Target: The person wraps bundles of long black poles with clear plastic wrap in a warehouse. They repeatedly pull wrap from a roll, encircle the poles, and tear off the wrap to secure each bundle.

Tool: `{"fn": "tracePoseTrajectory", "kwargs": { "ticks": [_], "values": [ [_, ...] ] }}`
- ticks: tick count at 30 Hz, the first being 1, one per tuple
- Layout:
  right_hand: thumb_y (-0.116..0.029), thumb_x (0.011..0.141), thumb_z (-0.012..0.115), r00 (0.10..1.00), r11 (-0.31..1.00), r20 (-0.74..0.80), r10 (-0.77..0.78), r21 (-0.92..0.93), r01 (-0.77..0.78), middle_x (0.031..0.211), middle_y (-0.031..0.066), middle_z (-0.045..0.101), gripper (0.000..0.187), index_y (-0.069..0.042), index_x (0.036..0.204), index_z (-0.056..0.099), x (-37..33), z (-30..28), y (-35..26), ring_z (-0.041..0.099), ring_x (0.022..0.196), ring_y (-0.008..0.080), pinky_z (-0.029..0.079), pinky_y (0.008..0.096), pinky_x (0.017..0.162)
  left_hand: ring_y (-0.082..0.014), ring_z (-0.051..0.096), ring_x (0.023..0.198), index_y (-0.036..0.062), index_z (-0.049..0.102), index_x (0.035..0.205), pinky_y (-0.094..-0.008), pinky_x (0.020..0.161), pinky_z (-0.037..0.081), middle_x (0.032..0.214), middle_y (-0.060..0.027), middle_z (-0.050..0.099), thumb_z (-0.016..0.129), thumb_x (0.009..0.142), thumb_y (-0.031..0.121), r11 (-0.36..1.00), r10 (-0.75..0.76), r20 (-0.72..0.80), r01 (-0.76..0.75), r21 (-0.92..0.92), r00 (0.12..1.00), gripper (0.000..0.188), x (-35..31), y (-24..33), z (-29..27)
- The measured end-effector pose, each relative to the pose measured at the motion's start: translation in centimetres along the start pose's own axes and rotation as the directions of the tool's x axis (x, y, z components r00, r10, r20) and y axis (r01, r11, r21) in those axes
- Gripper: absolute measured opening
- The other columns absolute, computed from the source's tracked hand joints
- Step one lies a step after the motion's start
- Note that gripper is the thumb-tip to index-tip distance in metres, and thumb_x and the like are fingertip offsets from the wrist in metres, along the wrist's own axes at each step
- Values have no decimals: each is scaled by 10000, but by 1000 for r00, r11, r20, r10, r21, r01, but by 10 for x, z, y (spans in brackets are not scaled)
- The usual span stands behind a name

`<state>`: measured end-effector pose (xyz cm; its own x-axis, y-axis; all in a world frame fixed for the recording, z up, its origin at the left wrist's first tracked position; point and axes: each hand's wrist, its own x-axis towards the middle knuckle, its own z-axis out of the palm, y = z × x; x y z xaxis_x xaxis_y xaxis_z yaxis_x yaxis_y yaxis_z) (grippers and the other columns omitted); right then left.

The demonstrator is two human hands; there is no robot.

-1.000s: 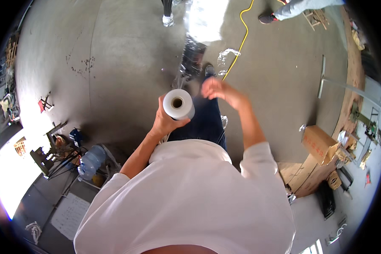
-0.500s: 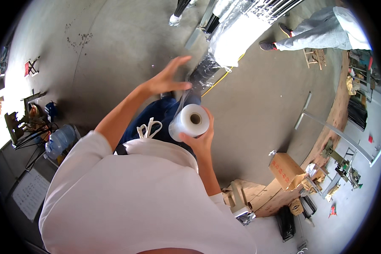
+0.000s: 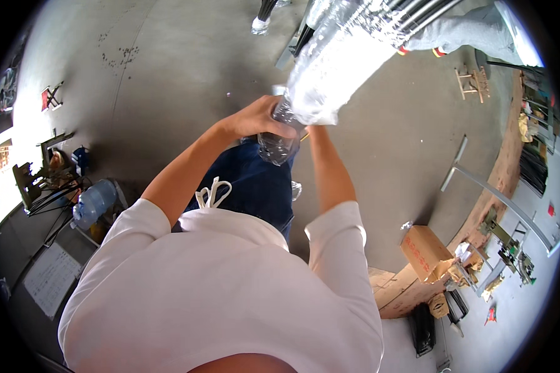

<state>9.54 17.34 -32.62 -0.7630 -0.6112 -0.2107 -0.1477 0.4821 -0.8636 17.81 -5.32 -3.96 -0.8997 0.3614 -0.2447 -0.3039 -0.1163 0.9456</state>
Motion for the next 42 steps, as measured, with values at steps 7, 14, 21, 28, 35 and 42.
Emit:
{"fn": "tracePoseTrajectory", "kwargs": {
  "ticks": [7,14,21,28,35,42],
  "values": [
    [-294,731,563,871,325,367,-327,909,-261,1259,122,360,580,-95,1243,374,1,50,-261,355,1156,232,312,375,946,-294,84,1300,13,364,1228,-410,1046,98,1312,-224,284,736,627,336,577,66,-189,117,808,980,778,-53,14,-32],
    [-285,662,581,658,505,649,-381,743,-440,1293,125,319,641,-126,1248,378,14,49,-268,297,1193,250,255,408,969,-312,102,1294,61,44,1336,-414,1037,110,1367,-178,143,722,645,356,961,-147,-775,-96,-258,615,1012,-140,-100,-2],
    [-276,593,598,571,589,756,-321,631,-504,1326,128,278,706,-156,1254,382,10,43,-267,239,1230,267,199,442,993,-207,224,1233,64,19,1354,-347,1023,188,1293,-91,272,626,557,118,845,-135,-543,-190,-500,829,1003,-127,-109,1],
    [-266,524,616,508,601,807,-301,574,-557,1360,132,237,776,-187,1260,386,12,54,-269,181,1268,284,142,476,1017,-252,369,1166,-30,-15,1336,-334,982,269,1212,-171,413,703,582,153,953,-64,-584,-124,-277,809,1057,-134,-96,-3],
    [-123,359,505,668,397,687,-288,720,-569,1366,175,230,915,-193,1264,388,13,64,-271,177,1285,316,137,528,1030,-156,453,990,18,404,1114,-287,879,352,1021,-74,477,754,524,298,960,2,-528,-149,-236,849,741,-140,-96,1],
    [-280,800,519,812,323,441,381,760,-564,1157,138,486,401,-87,1148,474,9,39,-193,432,1108,265,320,437,952,-174,440,997,22,393,1078,-286,879,338,1005,-87,461,775,528,239,935,130,-274,-210,-287,953,705,-151,-67,44]
  ]
}}
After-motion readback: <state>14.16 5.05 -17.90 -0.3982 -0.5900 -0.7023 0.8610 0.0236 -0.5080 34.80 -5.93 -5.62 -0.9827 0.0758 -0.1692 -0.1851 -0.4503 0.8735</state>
